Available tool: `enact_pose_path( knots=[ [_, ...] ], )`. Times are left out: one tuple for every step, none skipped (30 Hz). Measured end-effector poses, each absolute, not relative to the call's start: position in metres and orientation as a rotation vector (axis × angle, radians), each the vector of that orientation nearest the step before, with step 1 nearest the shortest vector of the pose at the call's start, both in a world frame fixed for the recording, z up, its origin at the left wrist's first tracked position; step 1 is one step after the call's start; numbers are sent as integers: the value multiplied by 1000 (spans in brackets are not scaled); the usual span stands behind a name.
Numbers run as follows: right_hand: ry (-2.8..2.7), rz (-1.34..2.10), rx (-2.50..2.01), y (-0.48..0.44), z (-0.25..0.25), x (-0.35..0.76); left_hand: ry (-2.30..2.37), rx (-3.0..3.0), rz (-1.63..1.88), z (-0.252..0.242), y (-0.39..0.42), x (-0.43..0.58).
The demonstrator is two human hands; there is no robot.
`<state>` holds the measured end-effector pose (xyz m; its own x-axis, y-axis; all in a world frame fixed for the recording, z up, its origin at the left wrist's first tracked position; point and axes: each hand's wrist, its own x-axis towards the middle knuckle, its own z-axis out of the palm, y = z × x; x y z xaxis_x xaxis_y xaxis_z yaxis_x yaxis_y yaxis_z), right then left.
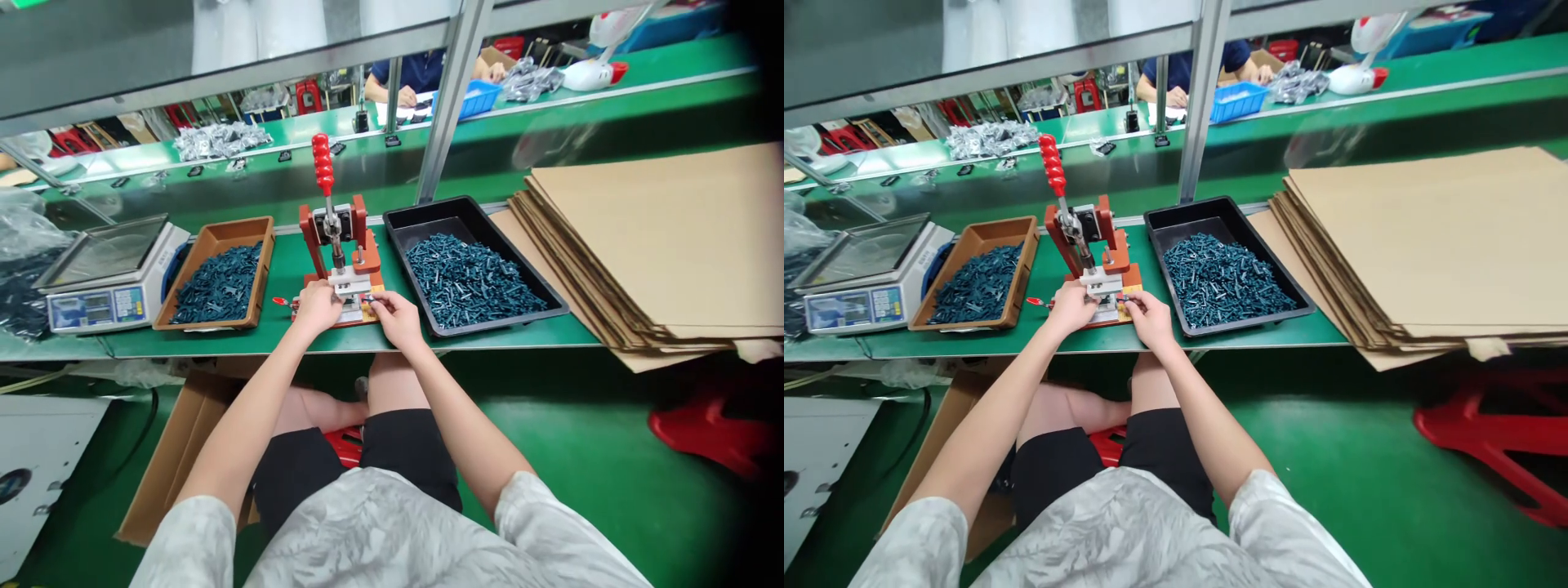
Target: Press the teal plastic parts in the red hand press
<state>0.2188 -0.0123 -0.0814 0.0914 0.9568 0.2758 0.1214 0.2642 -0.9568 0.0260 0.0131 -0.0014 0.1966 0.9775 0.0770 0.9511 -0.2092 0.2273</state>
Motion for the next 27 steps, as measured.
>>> enact_pose_path(
  knots=[
    [-1375, 839, -1136, -11, -79, 218, 1854, 2334, 290, 0, 13, 25],
    [-1436, 795, -1137, -9, -76, 217, 1810, 2342, 264, 2, 12, 23],
    [-1500, 751, -1132, -6, -72, 215, 1767, 2349, 240, 4, 12, 21],
    [-1557, 711, -1124, -2, -69, 213, 1728, 2355, 222, 6, 11, 18],
    [-1608, 682, -1117, 2, -66, 210, 1697, 2359, 215, 7, 11, 16],
    [-1645, 662, -1115, 7, -63, 207, 1676, 2362, 221, 7, 11, 14],
    [-1668, 653, -1118, 11, -62, 204, 1665, 2363, 234, 7, 11, 13],
    [-1676, 656, -1123, 16, -61, 201, 1665, 2364, 253, 7, 11, 12],
    [-1679, 672, -1126, 19, -61, 200, 1670, 2364, 268, 6, 11, 12],
    [-1678, 697, -1126, 22, -62, 199, 1678, 2366, 280, 5, 11, 12],
    [-1678, 725, -1122, 23, -63, 198, 1690, 2368, 287, 3, 11, 13],
    [-1681, 749, -1113, 24, -64, 198, 1700, 2369, 291, 3, 11, 14],
    [-1685, 767, -1102, 24, -65, 198, 1706, 2369, 293, 2, 11, 14],
    [-1685, 773, -1092, 24, -66, 197, 1709, 2367, 293, 2, 10, 15],
    [-1682, 772, -1084, 23, -66, 196, 1713, 2364, 292, 2, 10, 15],
    [-1677, 771, -1077, 23, -66, 195, 1713, 2363, 293, 2, 10, 15],
    [-1676, 775, -1069, 23, -66, 193, 1708, 2364, 298, 1, 10, 14],
    [-1681, 781, -1061, 23, -67, 191, 1700, 2369, 310, 1, 10, 14],
    [-1690, 783, -1053, 23, -67, 190, 1692, 2373, 324, 0, 10, 14],
    [-1704, 774, -1049, 24, -67, 189, 1685, 2376, 339, -1, 10, 13],
    [-1723, 752, -1052, 24, -67, 189, 1683, 2376, 354, -2, 11, 14],
    [-1742, 716, -1062, 25, -68, 190, 1687, 2372, 369, -3, 11, 14],
    [-1758, 676, -1073, 24, -68, 191, 1692, 2369, 386, -4, 11, 15],
    [-1773, 640, -1081, 24, -68, 192, 1693, 2370, 406, -5, 10, 16],
    [-1783, 614, -1084, 24, -69, 193, 1690, 2376, 429, -5, 8, 17],
    [-1792, 599, -1082, 23, -68, 194, 1679, 2389, 452, -5, 5, 17],
    [-1794, 589, -1078, 22, -68, 195, 1655, 2411, 465, -5, 1, 15]
  ],
)
